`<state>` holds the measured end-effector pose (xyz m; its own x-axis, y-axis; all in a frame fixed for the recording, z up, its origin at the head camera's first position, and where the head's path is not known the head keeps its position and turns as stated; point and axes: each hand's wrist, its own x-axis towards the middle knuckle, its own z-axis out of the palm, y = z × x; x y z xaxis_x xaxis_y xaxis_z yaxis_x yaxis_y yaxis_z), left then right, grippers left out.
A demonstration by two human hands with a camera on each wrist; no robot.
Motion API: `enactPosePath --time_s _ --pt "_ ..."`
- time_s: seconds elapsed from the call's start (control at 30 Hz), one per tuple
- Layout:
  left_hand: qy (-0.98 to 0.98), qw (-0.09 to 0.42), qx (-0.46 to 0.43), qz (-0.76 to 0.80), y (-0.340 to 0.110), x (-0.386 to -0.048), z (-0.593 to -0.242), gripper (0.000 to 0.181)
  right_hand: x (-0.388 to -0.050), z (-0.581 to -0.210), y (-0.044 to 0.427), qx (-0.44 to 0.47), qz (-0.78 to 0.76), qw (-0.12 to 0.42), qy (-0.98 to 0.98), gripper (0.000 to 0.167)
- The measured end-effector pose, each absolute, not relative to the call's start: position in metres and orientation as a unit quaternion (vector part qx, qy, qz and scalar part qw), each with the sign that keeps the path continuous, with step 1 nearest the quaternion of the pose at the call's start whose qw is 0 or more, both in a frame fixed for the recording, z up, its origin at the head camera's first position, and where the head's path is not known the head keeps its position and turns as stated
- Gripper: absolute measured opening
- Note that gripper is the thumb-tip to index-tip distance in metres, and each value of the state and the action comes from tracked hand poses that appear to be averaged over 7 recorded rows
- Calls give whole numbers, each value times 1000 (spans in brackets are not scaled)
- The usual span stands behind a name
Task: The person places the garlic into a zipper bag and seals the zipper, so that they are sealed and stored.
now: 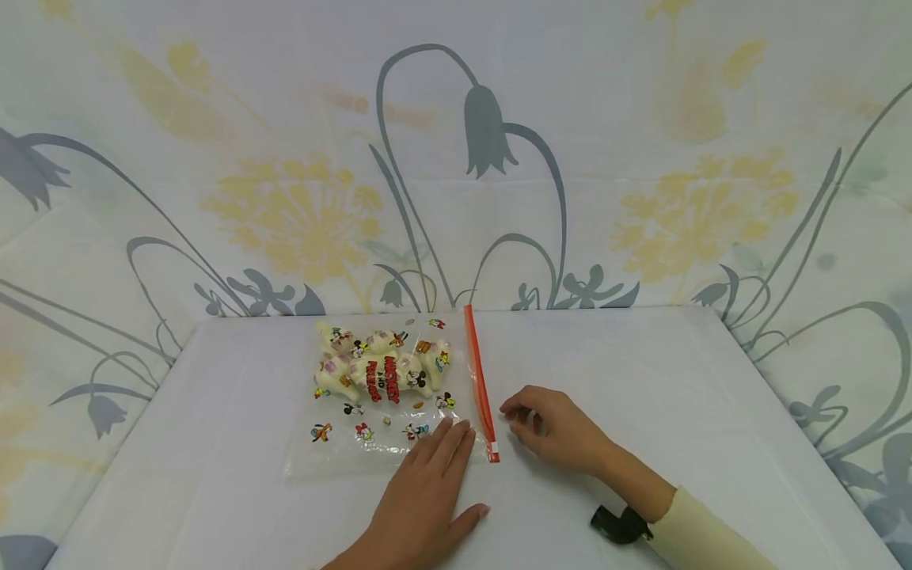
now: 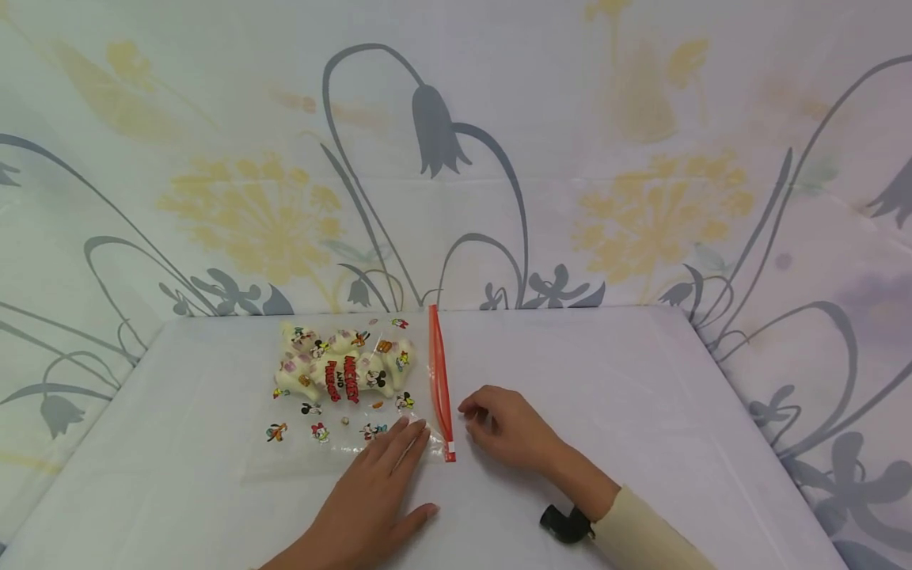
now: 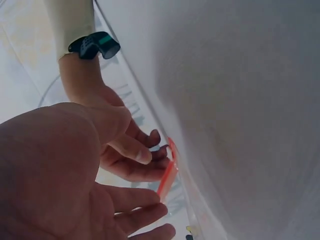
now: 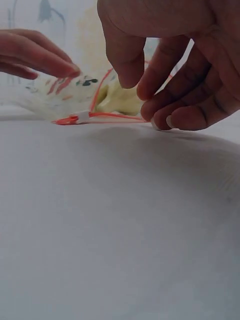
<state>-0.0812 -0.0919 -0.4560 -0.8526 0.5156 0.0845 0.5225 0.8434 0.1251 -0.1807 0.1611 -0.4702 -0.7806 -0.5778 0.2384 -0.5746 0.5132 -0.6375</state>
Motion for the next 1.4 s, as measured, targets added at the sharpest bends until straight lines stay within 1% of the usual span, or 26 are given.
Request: enactPosePath --time_s 0.13,0.27,0.37,0.5,0.57,0.73,0.8,1.1,1.23,1.4 --pt "-955 -6 -288 -66 -96 -76 -460 87 -174 -468 156 -313 -360 25 878 18" --pt "-951 -26 -300 -64 -97 -76 -465 85 -169 -467 149 -285 -363 60 885 12" --pt "-950 -37 -302 -66 -98 -76 -466 83 -167 -467 144 -263 -365 80 890 8" --pt "-950 -41 -302 -67 -98 -76 -465 84 -165 -466 136 -239 -367 88 895 6" --pt "-950 -39 -302 -67 -98 -76 -466 84 -163 -464 131 -224 -361 90 901 10" --pt "-950 -39 -302 -69 -98 -75 -467 84 -158 -460 117 -163 -321 94 928 27" --pt "-950 -39 -302 -69 -98 -75 -467 84 -157 -459 112 -143 -303 98 937 30" --pt "-950 -50 -301 -67 -98 -76 -468 85 -158 -448 104 -118 -257 130 950 31" --pt "-950 -53 -301 -65 -98 -77 -468 86 -157 -445 104 -117 -272 137 945 31" --pt "-950 -44 -303 -64 -98 -77 -469 86 -157 -446 105 -135 -314 141 929 31"
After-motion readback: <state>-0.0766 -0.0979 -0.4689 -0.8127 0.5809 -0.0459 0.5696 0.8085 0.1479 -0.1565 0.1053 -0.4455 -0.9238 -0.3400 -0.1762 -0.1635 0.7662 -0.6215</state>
